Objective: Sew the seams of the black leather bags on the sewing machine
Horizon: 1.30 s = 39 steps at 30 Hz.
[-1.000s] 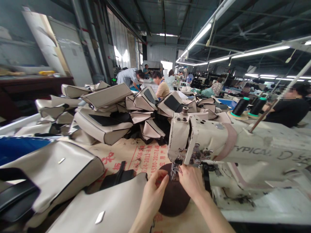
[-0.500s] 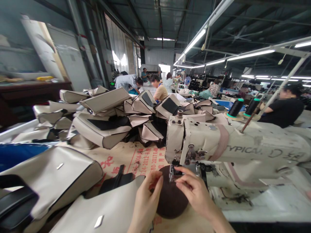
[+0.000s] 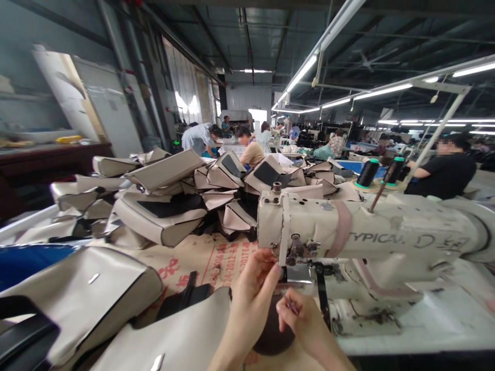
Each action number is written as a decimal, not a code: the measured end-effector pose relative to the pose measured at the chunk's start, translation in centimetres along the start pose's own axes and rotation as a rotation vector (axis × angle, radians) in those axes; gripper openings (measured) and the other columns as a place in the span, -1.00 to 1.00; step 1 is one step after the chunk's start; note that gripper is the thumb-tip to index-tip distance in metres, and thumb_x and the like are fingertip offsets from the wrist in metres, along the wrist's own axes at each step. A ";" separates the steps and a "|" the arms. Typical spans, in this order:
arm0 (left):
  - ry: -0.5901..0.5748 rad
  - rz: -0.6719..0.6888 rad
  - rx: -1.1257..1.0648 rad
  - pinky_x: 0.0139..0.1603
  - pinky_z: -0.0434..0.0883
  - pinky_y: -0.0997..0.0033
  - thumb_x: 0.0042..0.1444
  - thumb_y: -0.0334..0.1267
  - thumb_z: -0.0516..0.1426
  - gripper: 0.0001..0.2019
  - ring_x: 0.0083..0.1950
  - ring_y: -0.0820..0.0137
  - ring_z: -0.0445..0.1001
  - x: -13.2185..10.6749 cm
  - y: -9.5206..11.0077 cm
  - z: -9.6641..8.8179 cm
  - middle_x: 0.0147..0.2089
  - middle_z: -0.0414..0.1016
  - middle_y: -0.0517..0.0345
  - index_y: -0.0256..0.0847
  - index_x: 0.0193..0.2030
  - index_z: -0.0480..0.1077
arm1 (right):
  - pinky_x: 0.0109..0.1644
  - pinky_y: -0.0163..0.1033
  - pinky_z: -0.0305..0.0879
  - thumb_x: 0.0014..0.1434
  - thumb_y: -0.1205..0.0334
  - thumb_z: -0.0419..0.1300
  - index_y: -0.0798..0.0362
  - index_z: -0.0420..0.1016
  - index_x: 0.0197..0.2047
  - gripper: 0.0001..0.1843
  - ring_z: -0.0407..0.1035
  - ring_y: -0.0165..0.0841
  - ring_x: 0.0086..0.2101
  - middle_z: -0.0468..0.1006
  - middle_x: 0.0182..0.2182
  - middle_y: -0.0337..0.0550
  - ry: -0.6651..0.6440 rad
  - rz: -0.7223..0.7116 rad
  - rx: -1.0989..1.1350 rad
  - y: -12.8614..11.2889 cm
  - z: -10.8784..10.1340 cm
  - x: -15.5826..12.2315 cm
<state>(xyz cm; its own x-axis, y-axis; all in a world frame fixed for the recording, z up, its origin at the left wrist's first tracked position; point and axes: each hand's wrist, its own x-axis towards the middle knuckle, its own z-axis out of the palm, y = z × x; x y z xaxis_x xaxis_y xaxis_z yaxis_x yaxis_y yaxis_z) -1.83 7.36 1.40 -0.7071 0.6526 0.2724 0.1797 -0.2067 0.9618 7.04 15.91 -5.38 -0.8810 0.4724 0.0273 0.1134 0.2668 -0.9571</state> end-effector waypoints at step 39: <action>-0.284 0.351 0.654 -0.06 0.37 0.65 0.12 -0.31 0.09 -0.85 -0.19 0.52 0.49 -6.3 -2.2 -0.6 -0.25 0.53 0.24 -0.07 -0.22 0.47 | -0.44 -0.36 0.12 0.09 0.00 0.14 0.05 0.50 -0.39 -0.71 0.26 -0.47 -0.51 0.51 -0.30 -0.14 0.280 -0.172 0.268 -0.2 -2.3 -6.4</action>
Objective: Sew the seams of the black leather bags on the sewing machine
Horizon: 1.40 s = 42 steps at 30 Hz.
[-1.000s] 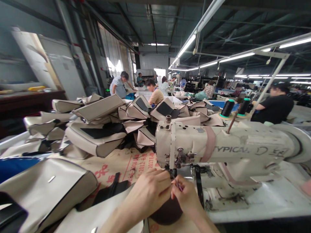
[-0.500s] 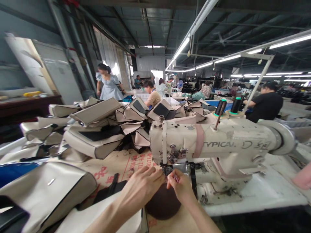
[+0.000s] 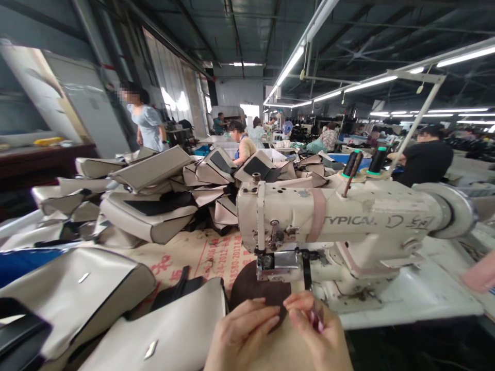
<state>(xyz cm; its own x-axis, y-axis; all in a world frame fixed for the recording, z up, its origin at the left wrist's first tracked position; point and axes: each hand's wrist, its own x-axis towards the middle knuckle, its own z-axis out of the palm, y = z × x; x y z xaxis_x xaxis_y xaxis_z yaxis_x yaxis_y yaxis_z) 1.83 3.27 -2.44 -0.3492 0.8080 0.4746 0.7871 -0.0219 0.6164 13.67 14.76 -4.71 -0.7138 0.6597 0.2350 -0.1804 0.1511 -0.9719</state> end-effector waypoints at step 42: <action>0.060 -0.353 -0.019 -0.45 0.35 0.63 0.12 -0.20 0.06 -0.80 -0.46 0.51 0.38 0.3 -0.8 -0.1 -0.45 0.37 0.18 -0.19 -0.25 0.49 | -0.45 -0.39 0.04 0.18 0.11 0.06 0.10 0.37 -0.45 -0.73 0.16 -0.50 -0.52 0.28 -0.54 -0.25 0.023 -0.088 -0.245 2.7 1.8 2.2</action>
<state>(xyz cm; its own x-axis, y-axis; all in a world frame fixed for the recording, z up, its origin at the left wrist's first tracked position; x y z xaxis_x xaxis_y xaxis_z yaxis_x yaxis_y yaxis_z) 1.03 3.45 -2.69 -0.6280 0.7313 0.2660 0.6032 0.2414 0.7602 10.35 15.26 -6.77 -0.6868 0.6519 0.3213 -0.0701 0.3807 -0.9220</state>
